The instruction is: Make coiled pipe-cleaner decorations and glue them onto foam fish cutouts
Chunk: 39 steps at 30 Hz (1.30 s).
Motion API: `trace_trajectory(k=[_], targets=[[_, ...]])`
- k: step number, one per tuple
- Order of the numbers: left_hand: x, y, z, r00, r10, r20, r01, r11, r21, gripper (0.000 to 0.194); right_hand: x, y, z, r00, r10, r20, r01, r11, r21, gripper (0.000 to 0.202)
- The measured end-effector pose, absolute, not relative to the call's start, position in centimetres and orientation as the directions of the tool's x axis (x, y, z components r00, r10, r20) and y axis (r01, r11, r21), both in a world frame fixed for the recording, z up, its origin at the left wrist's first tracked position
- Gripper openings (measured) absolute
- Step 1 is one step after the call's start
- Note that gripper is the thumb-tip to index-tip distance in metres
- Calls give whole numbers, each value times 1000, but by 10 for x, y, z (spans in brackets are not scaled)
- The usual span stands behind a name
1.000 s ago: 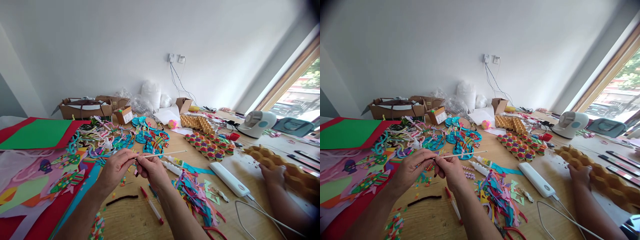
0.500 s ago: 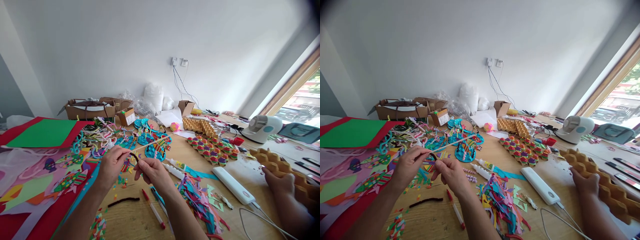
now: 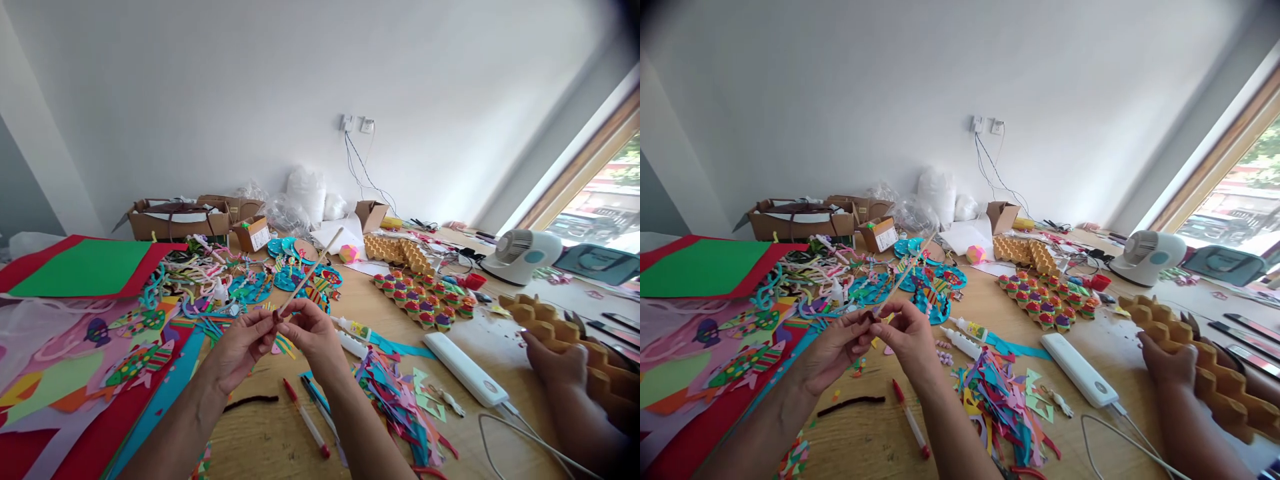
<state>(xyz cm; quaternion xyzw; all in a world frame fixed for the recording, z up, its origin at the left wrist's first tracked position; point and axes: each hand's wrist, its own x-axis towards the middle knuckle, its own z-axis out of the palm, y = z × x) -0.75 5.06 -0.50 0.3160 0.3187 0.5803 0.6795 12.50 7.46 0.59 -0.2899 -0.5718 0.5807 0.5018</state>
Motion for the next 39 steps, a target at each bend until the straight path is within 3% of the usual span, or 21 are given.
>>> trace_trajectory(k=[4, 8, 11, 13, 15, 18, 22, 26, 30, 33, 35, 37, 39], targets=[[0, 49, -7, 107, 994, -12, -444, 59, 894, 21, 127, 76, 7, -368, 907, 203, -372, 56, -926, 22], [4, 47, -5, 20, 992, 126, -150, -121, 981, 17, 126, 76, 6, -309, 942, 127, -395, -6, -918, 21], [6, 46, -3, -13, 959, 283, 112, -280, 953, 13, 124, 76, 5, -259, 961, 96, -392, -14, -920, 23], [5, 46, -3, -22, 938, 347, 186, -337, 923, 14, 122, 76, 4, -258, 963, 82, -391, -27, -920, 26], [3, 46, -3, -18, 956, 294, 121, -290, 949, 13, 121, 76, 2, -273, 957, 93, -397, -24, -918, 26], [-3, 48, -5, 36, 995, 91, -193, -82, 978, 15, 121, 77, -1, -280, 944, 175, -404, 50, -913, 25], [-10, 49, -6, 150, 987, -65, -541, 137, 830, 19, 123, 79, -6, -168, 911, 378, -307, 316, -898, 15], [-7, 49, -7, 218, 970, -105, -614, 220, 758, 22, 127, 84, -10, -229, 775, 589, -82, 587, -805, 18], [-6, 50, -7, 204, 975, -89, -564, 191, 803, 24, 134, 88, -8, -330, 655, 680, 134, 746, -653, 18], [-10, 51, -6, 132, 990, -41, -426, 94, 900, 23, 137, 88, -4, -374, 655, 657, 252, 753, -608, 16], [-12, 51, -5, 47, 998, 39, -233, -27, 972, 19, 137, 88, -4, -371, 701, 609, 313, 712, -629, 15], [-13, 51, -5, -38, 983, 181, 52, -179, 982, 13, 135, 87, -5, -340, 778, 529, 314, 624, -716, 13], [-14, 51, -5, -73, 922, 381, 345, -335, 877, 11, 132, 87, -8, -330, 864, 381, 223, 463, -858, 12]])
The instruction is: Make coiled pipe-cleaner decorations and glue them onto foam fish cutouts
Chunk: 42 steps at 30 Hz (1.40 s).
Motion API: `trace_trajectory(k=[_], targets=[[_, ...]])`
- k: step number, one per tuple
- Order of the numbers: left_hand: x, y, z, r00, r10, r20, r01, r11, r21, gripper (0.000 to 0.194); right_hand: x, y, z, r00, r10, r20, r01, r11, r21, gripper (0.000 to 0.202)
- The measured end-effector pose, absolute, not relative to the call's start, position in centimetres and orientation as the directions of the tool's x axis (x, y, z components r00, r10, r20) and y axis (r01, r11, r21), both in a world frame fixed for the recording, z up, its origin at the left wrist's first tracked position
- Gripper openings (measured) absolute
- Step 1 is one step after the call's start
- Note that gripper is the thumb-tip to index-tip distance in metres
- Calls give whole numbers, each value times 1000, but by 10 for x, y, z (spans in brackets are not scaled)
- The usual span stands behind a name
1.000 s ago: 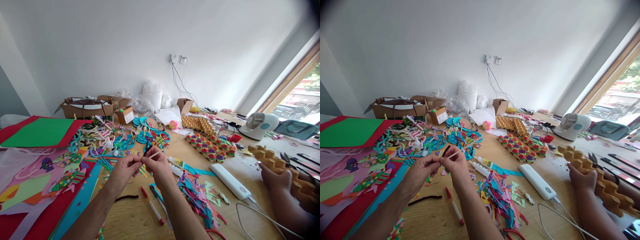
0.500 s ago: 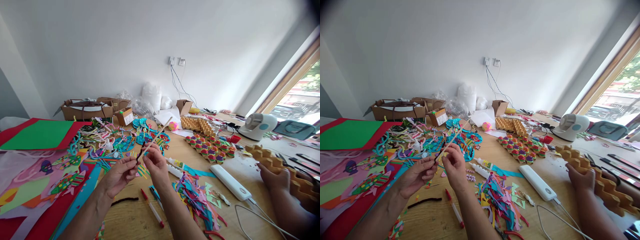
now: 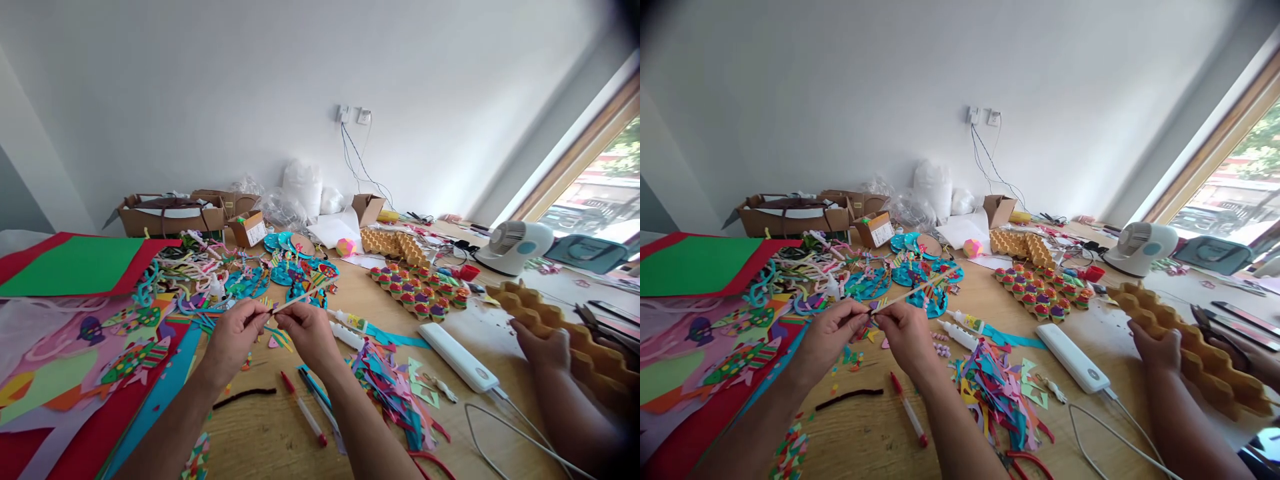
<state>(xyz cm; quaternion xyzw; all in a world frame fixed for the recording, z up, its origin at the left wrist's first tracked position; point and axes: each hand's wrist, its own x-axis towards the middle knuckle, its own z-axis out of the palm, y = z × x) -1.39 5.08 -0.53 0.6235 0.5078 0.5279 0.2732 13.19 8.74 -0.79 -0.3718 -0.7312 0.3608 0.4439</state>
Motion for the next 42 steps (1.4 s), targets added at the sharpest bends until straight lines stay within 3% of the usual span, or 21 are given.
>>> trace_trajectory(k=[3, 6, 10, 14, 18, 26, 31, 36, 38, 42], targets=[[-14, 53, -9, -20, 762, 647, 607, -505, 613, 13, 129, 90, -11, -401, 902, 161, -6, 173, -985, 19], [-14, 56, -15, 71, 636, 769, 704, -578, 413, 17, 128, 91, -12, -435, 896, 86, -179, 8, -984, 22], [-17, 58, -23, 159, 550, 820, 769, -590, 246, 18, 126, 89, -12, -414, 909, 47, -237, -58, -970, 24], [-19, 58, -28, 198, 510, 837, 787, -592, 175, 19, 121, 86, -11, -375, 924, 67, -250, -32, -968, 26], [-19, 58, -28, 180, 515, 838, 783, -591, 195, 17, 117, 84, -10, -311, 944, 109, -261, 25, -965, 26], [-22, 57, -10, 179, 708, 683, 617, -621, 483, 22, 120, 84, -7, -315, 929, 195, -193, 139, -971, 24], [-25, 56, -7, 211, 720, 661, 581, -636, 508, 19, 116, 85, -13, -360, 913, 190, -106, 162, -981, 25], [-29, 58, -6, 88, 726, 682, 706, -528, 471, 17, 114, 81, -13, -346, 920, 187, 43, 214, -976, 22], [-30, 59, -7, 43, 726, 687, 738, -486, 467, 17, 115, 76, -10, -306, 912, 273, 187, 338, -922, 18], [-25, 61, -13, 22, 742, 670, 745, -459, 484, 20, 116, 65, -4, -273, 832, 482, 482, 552, -680, 19]])
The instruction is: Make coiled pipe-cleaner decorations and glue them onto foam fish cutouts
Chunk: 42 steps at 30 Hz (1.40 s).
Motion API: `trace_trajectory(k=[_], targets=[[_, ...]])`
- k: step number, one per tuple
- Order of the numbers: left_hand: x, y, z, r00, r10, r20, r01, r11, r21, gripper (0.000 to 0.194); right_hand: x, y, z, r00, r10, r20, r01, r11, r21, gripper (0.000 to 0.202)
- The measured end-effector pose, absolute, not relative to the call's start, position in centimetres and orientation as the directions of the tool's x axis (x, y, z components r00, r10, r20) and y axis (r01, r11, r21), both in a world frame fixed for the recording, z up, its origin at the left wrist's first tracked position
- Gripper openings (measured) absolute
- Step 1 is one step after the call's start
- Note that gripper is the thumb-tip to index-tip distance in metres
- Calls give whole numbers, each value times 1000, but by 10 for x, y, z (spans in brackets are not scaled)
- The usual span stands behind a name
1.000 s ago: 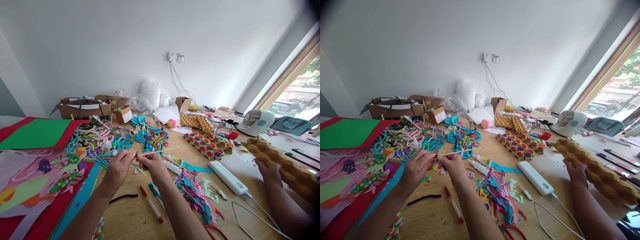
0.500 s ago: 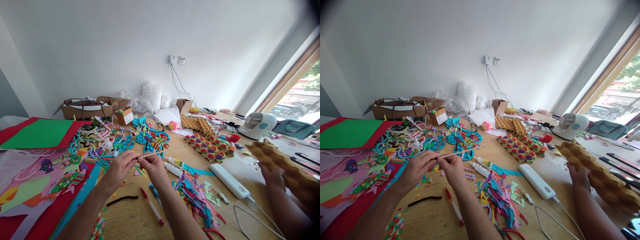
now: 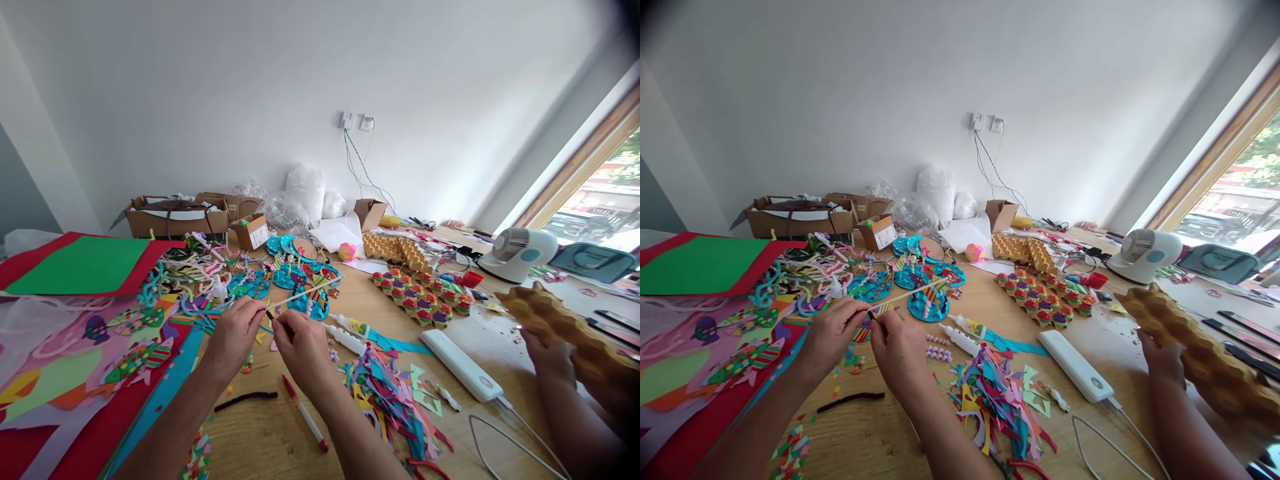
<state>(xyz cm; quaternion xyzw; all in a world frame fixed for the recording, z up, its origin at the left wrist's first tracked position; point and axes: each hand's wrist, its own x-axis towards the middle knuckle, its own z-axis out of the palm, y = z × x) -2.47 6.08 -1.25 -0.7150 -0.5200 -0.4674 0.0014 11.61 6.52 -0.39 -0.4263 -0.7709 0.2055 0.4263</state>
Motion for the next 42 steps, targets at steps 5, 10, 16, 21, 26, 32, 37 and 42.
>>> trace_trajectory(k=[5, 10, 16, 21, 26, 32, 37, 42], targets=[[-20, 61, -11, -92, 812, 576, 588, -423, 690, 18, 119, 63, 1, -246, 849, 467, 421, 528, -738, 20], [-26, 56, -3, -121, 988, 96, -173, -116, 978, 16, 124, 75, 1, -406, 878, 254, 107, 322, -941, 21], [-18, 49, -3, 127, 992, -27, -510, 89, 855, 20, 127, 80, -1, -362, 905, 221, -218, 148, -965, 30], [-6, 49, -7, 140, 989, -37, -445, 96, 890, 22, 126, 76, 0, -390, 894, 220, -351, 76, -933, 19], [4, 47, -5, 29, 994, 103, -202, -95, 975, 21, 119, 74, -1, -266, 942, 204, -402, 84, -912, 19], [4, 44, 0, -14, 971, 240, 128, -236, 963, 19, 113, 73, -6, -164, 972, 166, -393, 90, -915, 18], [0, 47, -3, 29, 991, 132, 6, -132, 991, 22, 117, 76, -8, -166, 945, 282, -250, 236, -939, 16], [-8, 46, -1, 121, 992, 22, -176, 0, 984, 25, 128, 82, -6, -303, 809, 504, -39, 518, -855, 15]])
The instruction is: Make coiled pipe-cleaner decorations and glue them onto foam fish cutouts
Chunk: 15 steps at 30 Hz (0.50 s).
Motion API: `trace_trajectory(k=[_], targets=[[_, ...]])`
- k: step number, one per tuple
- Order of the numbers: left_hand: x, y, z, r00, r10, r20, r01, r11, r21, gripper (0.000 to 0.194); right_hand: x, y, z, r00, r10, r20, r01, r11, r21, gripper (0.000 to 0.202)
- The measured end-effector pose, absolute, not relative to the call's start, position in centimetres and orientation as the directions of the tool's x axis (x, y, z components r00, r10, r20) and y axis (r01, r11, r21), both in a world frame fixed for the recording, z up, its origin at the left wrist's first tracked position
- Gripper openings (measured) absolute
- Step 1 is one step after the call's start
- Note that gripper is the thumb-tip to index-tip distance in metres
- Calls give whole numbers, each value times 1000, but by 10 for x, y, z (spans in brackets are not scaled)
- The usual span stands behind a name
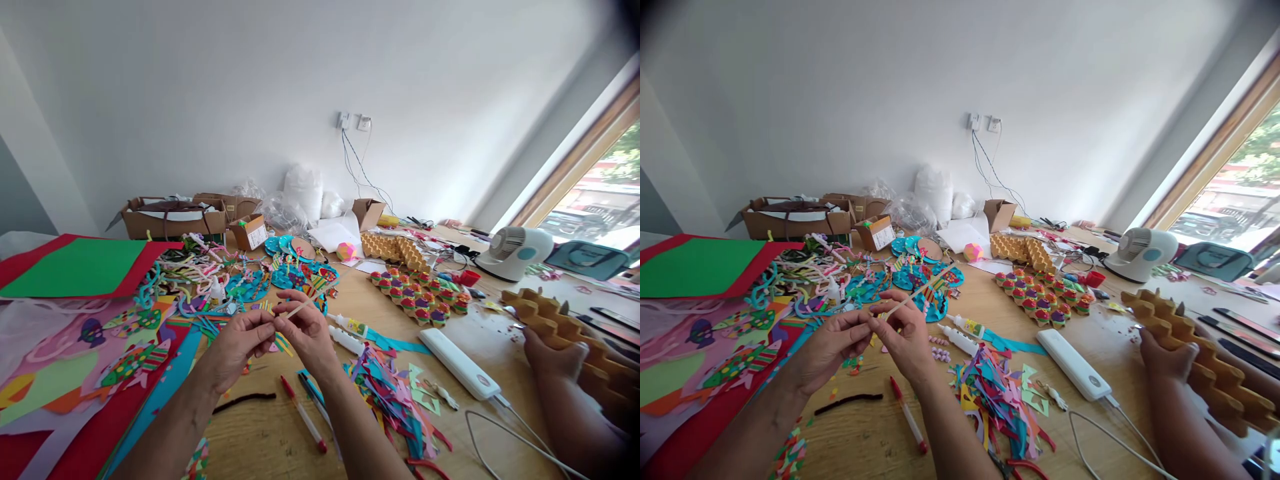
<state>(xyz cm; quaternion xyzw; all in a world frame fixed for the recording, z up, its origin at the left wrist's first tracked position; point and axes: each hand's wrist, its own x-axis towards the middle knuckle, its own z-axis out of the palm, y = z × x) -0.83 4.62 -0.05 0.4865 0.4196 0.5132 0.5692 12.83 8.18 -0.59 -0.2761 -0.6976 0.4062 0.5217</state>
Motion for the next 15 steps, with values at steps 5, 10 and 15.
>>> trace_trajectory(k=[5, 10, 15], targets=[[-17, 46, 1, 137, 990, -13, -242, 47, 969, 21, 140, 88, 0, -470, 705, 531, 4, 604, -797, 15], [-18, 47, -1, 80, 997, 19, -146, -7, 989, 20, 142, 91, -1, -420, 730, 539, 73, 619, -782, 9], [-13, 51, -4, -76, 965, 251, 251, -225, 942, 14, 132, 88, -10, -294, 872, 391, 193, 455, -869, 11]])
